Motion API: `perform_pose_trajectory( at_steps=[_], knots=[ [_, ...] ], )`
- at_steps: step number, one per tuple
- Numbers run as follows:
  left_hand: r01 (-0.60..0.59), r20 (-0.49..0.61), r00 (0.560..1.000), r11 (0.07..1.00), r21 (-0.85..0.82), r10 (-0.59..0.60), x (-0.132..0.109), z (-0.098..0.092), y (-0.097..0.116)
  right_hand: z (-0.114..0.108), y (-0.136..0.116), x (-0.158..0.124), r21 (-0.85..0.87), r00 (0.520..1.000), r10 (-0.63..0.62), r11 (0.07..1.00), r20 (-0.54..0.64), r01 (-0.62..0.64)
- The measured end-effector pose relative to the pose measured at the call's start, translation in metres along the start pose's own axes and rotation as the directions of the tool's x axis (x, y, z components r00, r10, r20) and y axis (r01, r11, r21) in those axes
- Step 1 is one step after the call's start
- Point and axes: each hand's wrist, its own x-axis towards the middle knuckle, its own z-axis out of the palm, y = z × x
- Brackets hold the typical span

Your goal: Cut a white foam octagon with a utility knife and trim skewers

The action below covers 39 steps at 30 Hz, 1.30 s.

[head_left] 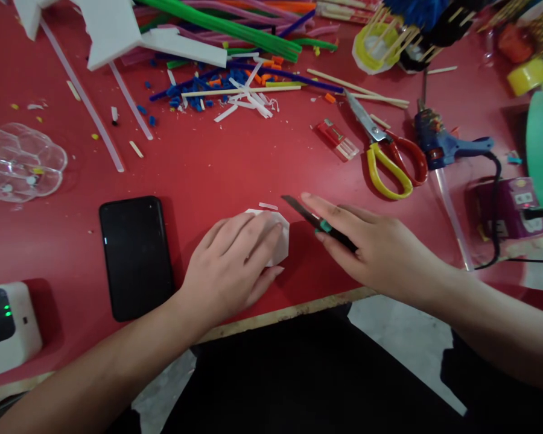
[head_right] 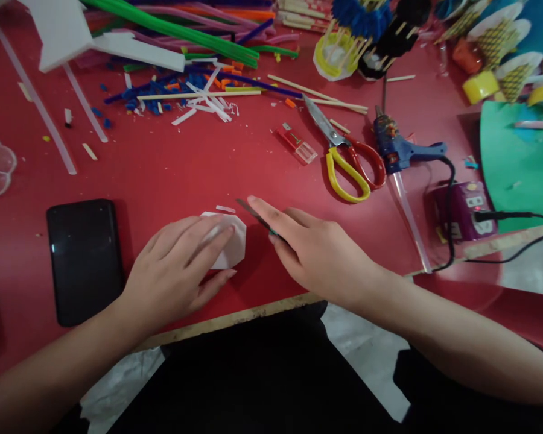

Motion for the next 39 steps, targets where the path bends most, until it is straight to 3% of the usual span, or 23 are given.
perform_pose_trajectory(
  at_steps=[13, 21, 39],
  knots=[
    [0.062, 0.024, 0.998, 0.997, 0.040, -0.063, 0.004, -0.006, 0.007, 0.006, -0.008, 0.001, -0.136, 0.989, -0.150, 0.980, -0.008, 0.148],
    [0.000, -0.035, 0.999, 0.999, 0.038, 0.002, 0.002, 0.006, 0.006, 0.012, -0.008, 0.005, -0.219, 0.956, -0.293, 0.935, -0.037, 0.278],
    [0.003, -0.037, 0.999, 1.000, 0.010, -0.003, 0.000, 0.007, 0.006, 0.008, -0.005, 0.005, -0.208, 0.958, -0.286, 0.937, 0.012, 0.282]
  ],
)
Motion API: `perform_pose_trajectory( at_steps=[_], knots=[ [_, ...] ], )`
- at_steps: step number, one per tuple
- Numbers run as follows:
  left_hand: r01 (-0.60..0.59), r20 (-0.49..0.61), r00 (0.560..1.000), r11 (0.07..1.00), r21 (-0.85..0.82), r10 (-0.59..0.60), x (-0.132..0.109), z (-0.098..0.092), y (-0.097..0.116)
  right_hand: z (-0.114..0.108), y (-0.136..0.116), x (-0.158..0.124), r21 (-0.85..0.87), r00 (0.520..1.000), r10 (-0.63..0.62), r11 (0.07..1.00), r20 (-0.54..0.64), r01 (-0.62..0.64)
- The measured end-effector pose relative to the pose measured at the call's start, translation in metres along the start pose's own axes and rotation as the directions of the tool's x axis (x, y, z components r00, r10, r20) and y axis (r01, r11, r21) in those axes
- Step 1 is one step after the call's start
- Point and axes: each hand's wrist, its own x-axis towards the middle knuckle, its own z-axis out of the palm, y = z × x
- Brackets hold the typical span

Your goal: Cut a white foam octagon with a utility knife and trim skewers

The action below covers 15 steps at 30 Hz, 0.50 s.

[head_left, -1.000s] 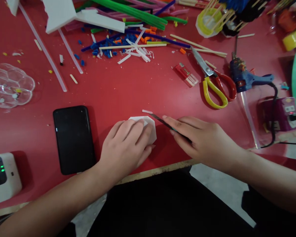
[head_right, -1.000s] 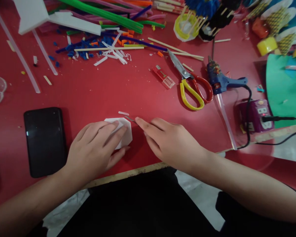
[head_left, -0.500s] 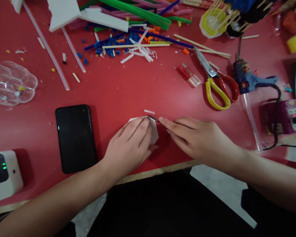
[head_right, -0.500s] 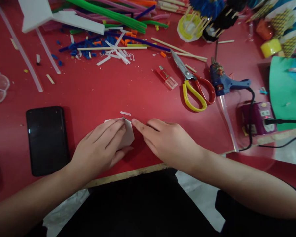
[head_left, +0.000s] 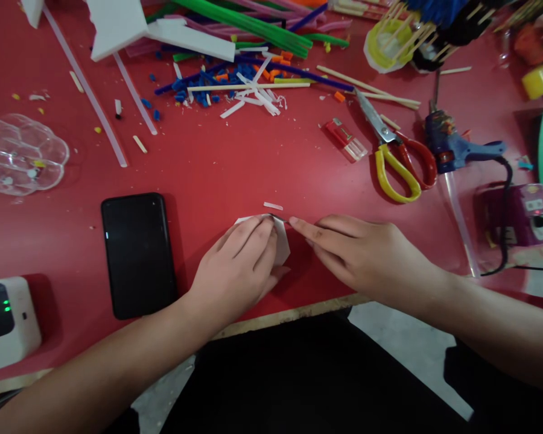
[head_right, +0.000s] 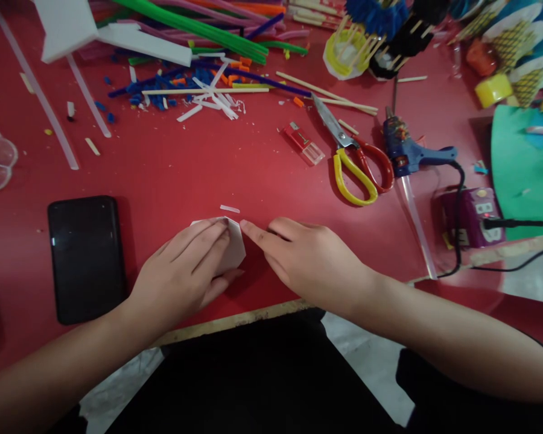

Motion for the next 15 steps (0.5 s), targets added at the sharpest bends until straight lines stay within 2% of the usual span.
perform_pose_trajectory(
  at_steps=[8, 15],
  knots=[
    [-0.014, -0.003, 1.000, 1.000, -0.003, 0.014, 0.0008, 0.0005, 0.0006, 0.0012, 0.0022, 0.0035, 0.016, 1.000, -0.014, 1.000, -0.005, 0.014],
    [0.002, -0.017, 1.000, 1.000, 0.015, -0.001, 0.0010, -0.0002, 0.0022, 0.0007, 0.0019, 0.0028, -0.028, 0.998, -0.044, 0.999, 0.041, 0.045]
  ],
)
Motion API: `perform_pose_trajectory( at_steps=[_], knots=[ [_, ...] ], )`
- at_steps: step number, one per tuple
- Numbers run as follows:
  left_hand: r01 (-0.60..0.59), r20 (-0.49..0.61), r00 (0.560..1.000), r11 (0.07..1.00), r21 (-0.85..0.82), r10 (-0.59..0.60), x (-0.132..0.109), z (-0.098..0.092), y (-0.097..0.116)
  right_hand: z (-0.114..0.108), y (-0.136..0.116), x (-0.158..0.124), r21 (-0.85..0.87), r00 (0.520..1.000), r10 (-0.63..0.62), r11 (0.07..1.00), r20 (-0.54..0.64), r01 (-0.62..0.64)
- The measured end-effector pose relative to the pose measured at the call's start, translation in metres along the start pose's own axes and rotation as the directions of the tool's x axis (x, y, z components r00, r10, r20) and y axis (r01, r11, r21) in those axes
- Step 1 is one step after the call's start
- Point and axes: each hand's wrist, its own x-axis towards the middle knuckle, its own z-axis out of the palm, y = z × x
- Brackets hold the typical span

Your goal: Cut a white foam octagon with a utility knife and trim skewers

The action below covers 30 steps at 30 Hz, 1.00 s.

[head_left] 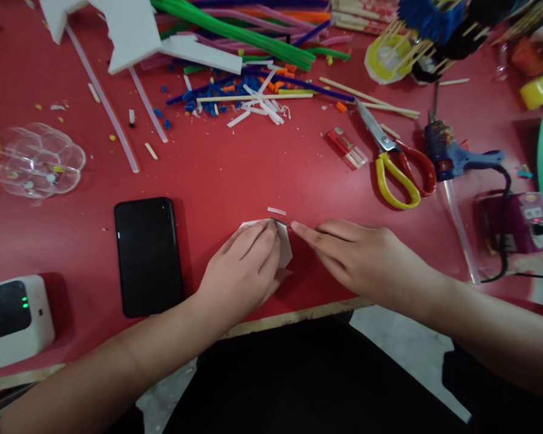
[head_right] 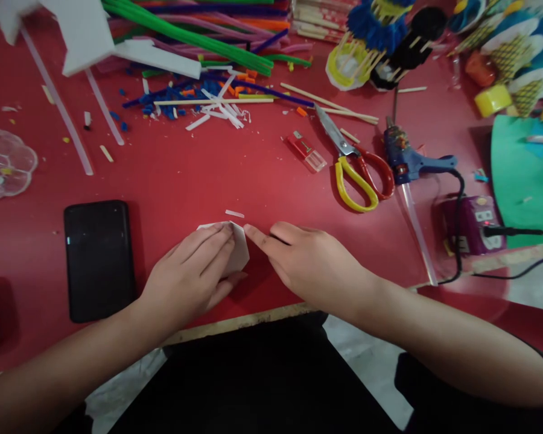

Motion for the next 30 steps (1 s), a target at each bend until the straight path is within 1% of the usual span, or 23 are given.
perform_pose_trajectory(
  at_steps=[4, 7, 10, 13, 16, 18, 23, 26, 28, 30],
  knots=[
    [-0.008, 0.013, 1.000, 1.000, -0.006, 0.008, -0.001, 0.001, 0.000, 0.002, 0.000, 0.005, 0.017, 1.000, 0.019, 1.000, -0.013, -0.018],
    [-0.005, 0.007, 1.000, 1.000, -0.006, 0.005, -0.002, 0.002, 0.000, 0.006, 0.000, 0.006, 0.016, 1.000, 0.007, 1.000, -0.004, -0.007],
    [0.002, 0.012, 1.000, 1.000, -0.020, -0.002, -0.003, 0.003, 0.000, 0.009, -0.001, 0.003, -0.007, 0.999, 0.004, 1.000, 0.034, -0.004],
    [0.014, 0.042, 0.999, 0.999, -0.036, -0.012, -0.003, 0.002, 0.000, 0.008, -0.004, 0.001, -0.030, 0.995, -0.001, 1.000, 0.096, 0.004],
    [0.022, 0.055, 0.998, 0.999, -0.036, -0.020, -0.004, 0.001, 0.000, 0.006, -0.006, 0.000, -0.037, 0.988, 0.026, 0.999, 0.152, -0.021],
    [0.024, 0.052, 0.998, 0.999, -0.037, -0.022, -0.003, 0.001, 0.000, 0.005, -0.006, -0.002, -0.046, 0.986, 0.044, 0.998, 0.163, -0.037],
    [0.018, 0.039, 0.999, 0.998, -0.055, -0.016, -0.002, 0.001, 0.000, 0.008, -0.007, -0.015, -0.077, 0.990, 0.013, 0.997, 0.137, -0.002],
    [-0.001, 0.014, 1.000, 0.999, -0.039, 0.002, -0.001, 0.001, 0.000, 0.010, -0.008, -0.023, -0.088, 0.996, -0.003, 0.996, 0.090, 0.011],
    [-0.003, 0.001, 1.000, 0.999, -0.037, 0.003, -0.001, 0.001, -0.001, 0.010, -0.008, -0.027, -0.048, 0.999, -0.009, 0.999, 0.035, 0.011],
    [-0.004, -0.003, 1.000, 0.998, -0.057, 0.004, 0.000, 0.002, -0.003, 0.009, -0.007, -0.031, 0.032, 1.000, 0.007, 0.999, -0.007, -0.007]
  ],
)
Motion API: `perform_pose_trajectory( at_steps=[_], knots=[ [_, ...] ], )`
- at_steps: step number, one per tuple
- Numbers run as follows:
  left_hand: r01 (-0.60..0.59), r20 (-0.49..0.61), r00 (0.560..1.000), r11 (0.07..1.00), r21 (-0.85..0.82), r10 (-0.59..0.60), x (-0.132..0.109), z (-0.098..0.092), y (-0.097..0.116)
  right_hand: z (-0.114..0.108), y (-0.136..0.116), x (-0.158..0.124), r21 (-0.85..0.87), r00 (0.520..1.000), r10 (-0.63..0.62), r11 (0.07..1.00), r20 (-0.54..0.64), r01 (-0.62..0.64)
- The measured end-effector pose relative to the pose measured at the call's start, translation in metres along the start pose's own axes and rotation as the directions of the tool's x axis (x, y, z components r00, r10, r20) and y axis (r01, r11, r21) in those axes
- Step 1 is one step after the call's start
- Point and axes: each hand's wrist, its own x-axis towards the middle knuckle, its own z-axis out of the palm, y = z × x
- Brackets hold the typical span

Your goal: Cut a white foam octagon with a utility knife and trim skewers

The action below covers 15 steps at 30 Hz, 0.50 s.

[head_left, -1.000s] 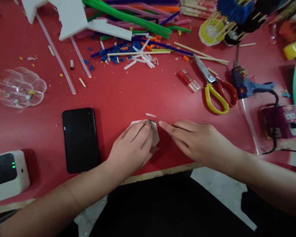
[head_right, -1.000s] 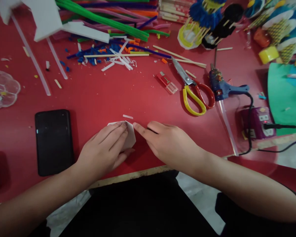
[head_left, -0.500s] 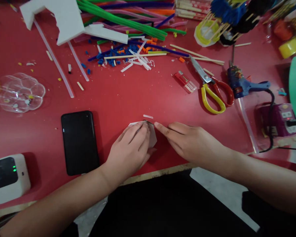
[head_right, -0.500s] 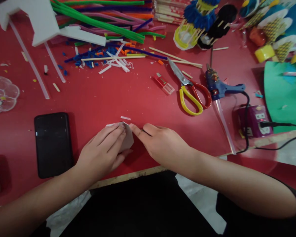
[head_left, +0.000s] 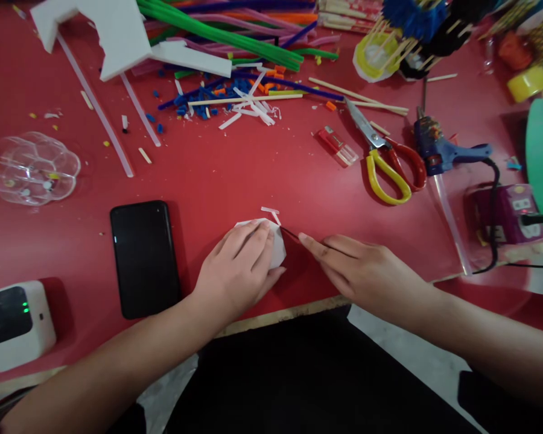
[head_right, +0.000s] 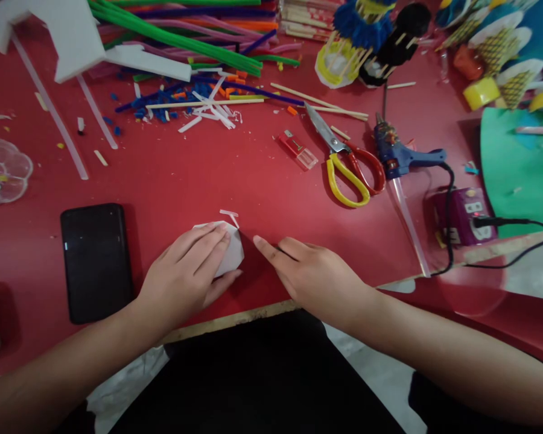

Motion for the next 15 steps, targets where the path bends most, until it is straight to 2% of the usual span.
perform_pose_trajectory(
  at_steps=[4, 7, 10, 15],
  knots=[
    [0.011, 0.008, 1.000, 1.000, -0.026, -0.011, -0.0008, 0.0020, -0.0030, -0.0027, 0.0046, -0.0049, 0.161, 0.993, 0.119, 0.980, -0.018, -0.114],
    [0.027, 0.006, 1.000, 0.999, 0.034, -0.027, -0.0030, 0.0020, -0.0015, -0.0023, 0.0066, -0.0056, 0.170, 0.978, 0.197, 0.968, -0.074, -0.182],
    [0.067, 0.003, 0.998, 0.991, 0.119, -0.068, -0.0053, -0.0010, 0.0012, -0.0010, 0.0052, -0.0026, 0.174, 0.969, 0.217, 0.965, -0.115, -0.195],
    [0.139, 0.020, 0.989, 0.967, 0.215, -0.147, -0.0060, -0.0076, 0.0022, -0.0023, 0.0001, 0.0035, 0.215, 0.968, 0.227, 0.956, -0.109, -0.200]
  ],
)
